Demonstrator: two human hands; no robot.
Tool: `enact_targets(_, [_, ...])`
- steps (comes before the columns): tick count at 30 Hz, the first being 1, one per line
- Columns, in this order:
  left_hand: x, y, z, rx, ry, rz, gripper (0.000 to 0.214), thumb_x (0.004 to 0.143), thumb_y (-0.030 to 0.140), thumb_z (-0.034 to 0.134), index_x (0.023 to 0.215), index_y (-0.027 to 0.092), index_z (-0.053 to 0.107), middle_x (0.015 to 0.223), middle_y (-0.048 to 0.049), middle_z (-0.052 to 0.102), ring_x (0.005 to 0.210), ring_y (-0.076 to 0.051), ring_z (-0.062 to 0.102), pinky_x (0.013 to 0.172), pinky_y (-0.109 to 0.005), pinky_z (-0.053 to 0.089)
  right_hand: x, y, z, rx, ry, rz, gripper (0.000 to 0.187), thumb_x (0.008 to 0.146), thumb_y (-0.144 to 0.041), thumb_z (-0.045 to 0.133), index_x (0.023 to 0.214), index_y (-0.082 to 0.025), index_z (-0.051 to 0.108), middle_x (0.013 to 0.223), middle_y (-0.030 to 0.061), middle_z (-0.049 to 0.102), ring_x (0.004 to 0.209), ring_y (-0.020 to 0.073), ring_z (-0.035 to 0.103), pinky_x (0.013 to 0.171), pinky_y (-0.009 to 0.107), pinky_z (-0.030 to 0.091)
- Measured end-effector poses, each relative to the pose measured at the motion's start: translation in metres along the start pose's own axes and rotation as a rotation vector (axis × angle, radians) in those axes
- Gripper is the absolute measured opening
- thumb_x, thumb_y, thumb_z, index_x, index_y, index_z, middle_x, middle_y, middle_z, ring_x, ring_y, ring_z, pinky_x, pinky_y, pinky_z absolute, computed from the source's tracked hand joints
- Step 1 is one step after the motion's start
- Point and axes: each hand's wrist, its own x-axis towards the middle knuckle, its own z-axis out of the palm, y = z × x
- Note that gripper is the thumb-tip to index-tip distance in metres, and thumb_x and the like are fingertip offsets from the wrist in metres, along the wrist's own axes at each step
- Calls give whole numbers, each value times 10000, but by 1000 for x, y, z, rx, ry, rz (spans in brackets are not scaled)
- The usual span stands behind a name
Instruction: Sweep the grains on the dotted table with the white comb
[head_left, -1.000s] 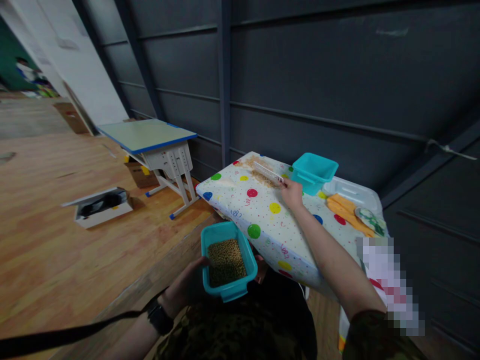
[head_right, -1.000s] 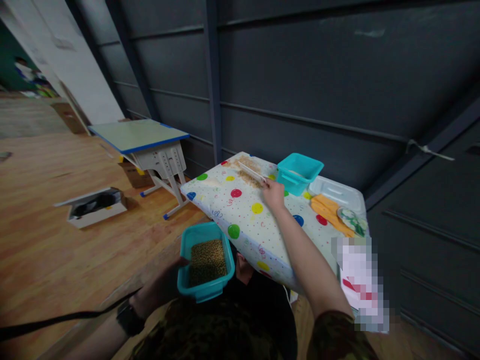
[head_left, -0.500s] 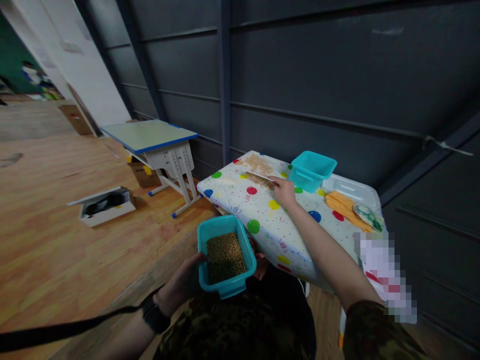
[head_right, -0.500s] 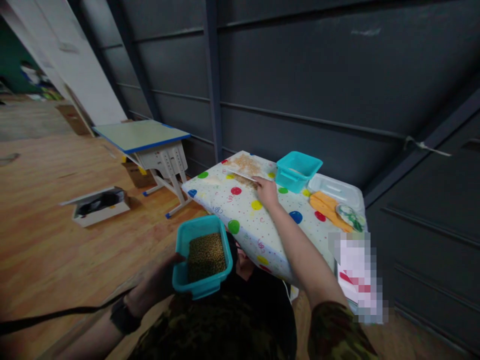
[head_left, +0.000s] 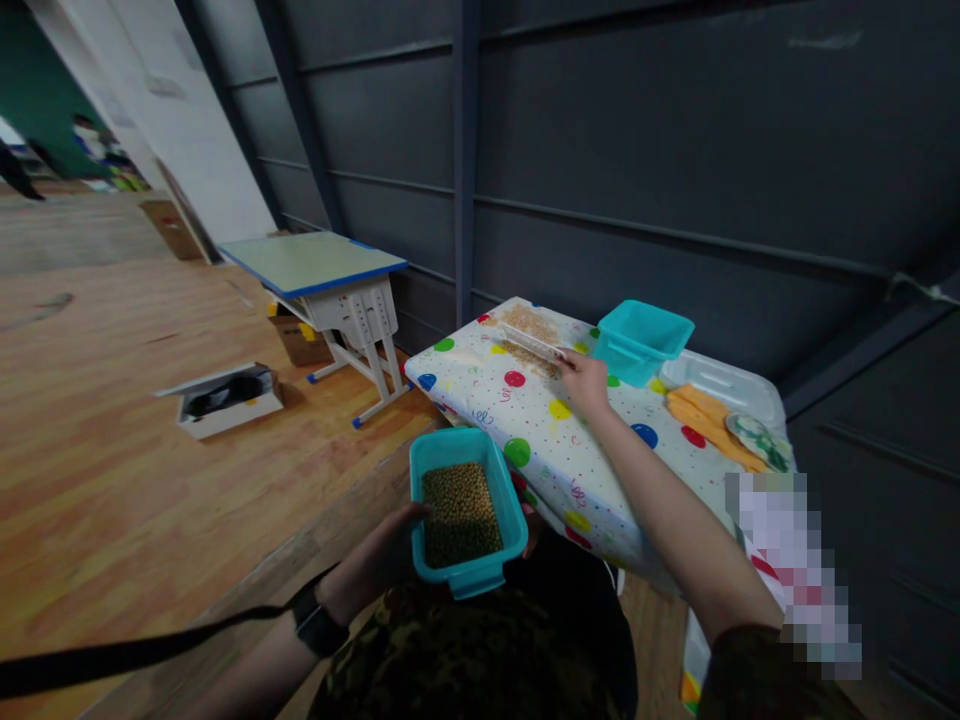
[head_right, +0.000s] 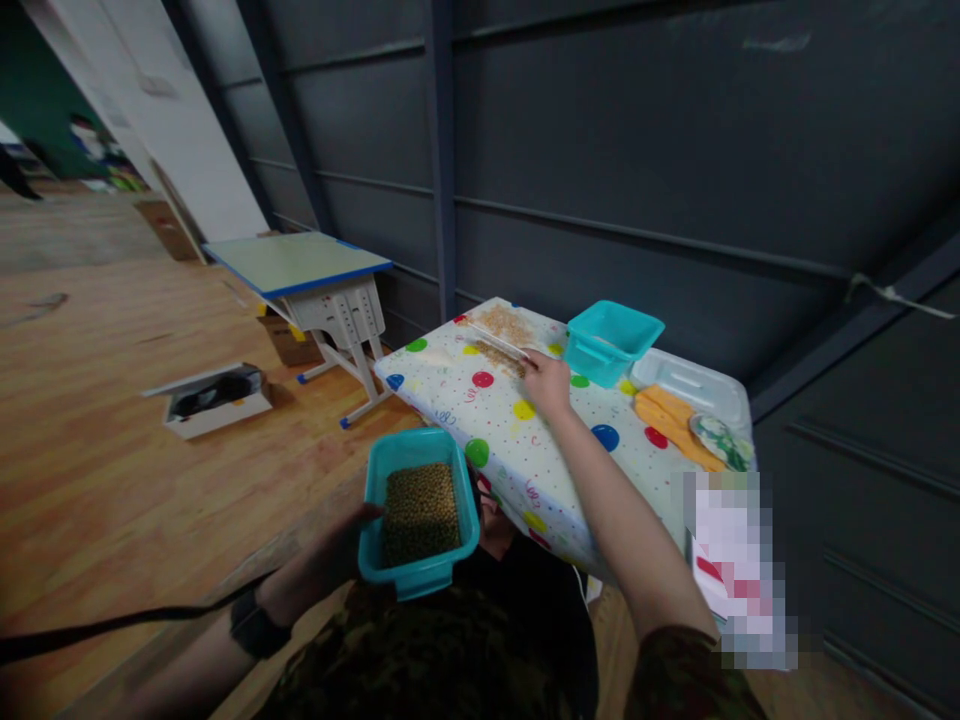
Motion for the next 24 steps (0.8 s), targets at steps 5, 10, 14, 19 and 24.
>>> enact_targets(5, [-4, 6, 13, 94, 100, -7, 427, 963, 367, 766, 1302, 107, 765, 1182, -153, 902, 1379, -390, 738, 1270, -542, 498, 2, 5, -1, 67, -36, 69, 344, 942, -144, 651, 1170, -220, 897, 1148, 92, 870, 1038, 317, 836, 957, 415, 634])
enact_targets(10, [-10, 6, 16, 97, 98, -17, 278, 900, 445, 847, 1060, 219, 859, 1107, -73, 921, 1367, -361, 750, 1339, -496, 421, 6, 12, -9, 65, -57, 100, 210, 925, -211, 740, 1046, -198, 912, 1040, 102, 882, 967, 354, 834, 896, 438, 641])
enact_targets(14, [-11, 2, 5, 21, 54, 57, 142, 897, 394, 876, 954, 264, 876, 1062, -31, 925, 1289, -336, 793, 1337, -473, 422, 16, 13, -11, 116, -17, 74, 235, 925, -204, 727, 1071, -206, 912, 1096, 77, 879, 1005, 350, 835, 915, 424, 643])
enact_targets(19, [-8, -3, -7, -32, 46, 54, 113, 911, 372, 875, 929, 261, 884, 1042, -36, 925, 1318, -350, 776, 1378, -508, 346, 36, -1, 4, 108, -91, 49, 308, 943, -138, 689, 1137, -243, 904, 1198, 63, 858, 1137, 316, 825, 1015, 392, 629])
enact_targets(24, [-7, -7, -5, -93, -54, -16, 245, 970, 407, 801, 1061, 197, 889, 1183, -106, 908, 1491, -370, 653, 1418, -526, 241, 42, -9, 18, 84, -170, 37, 356, 922, -83, 674, 1114, -274, 906, 1243, 33, 850, 1179, 285, 820, 1104, 398, 608])
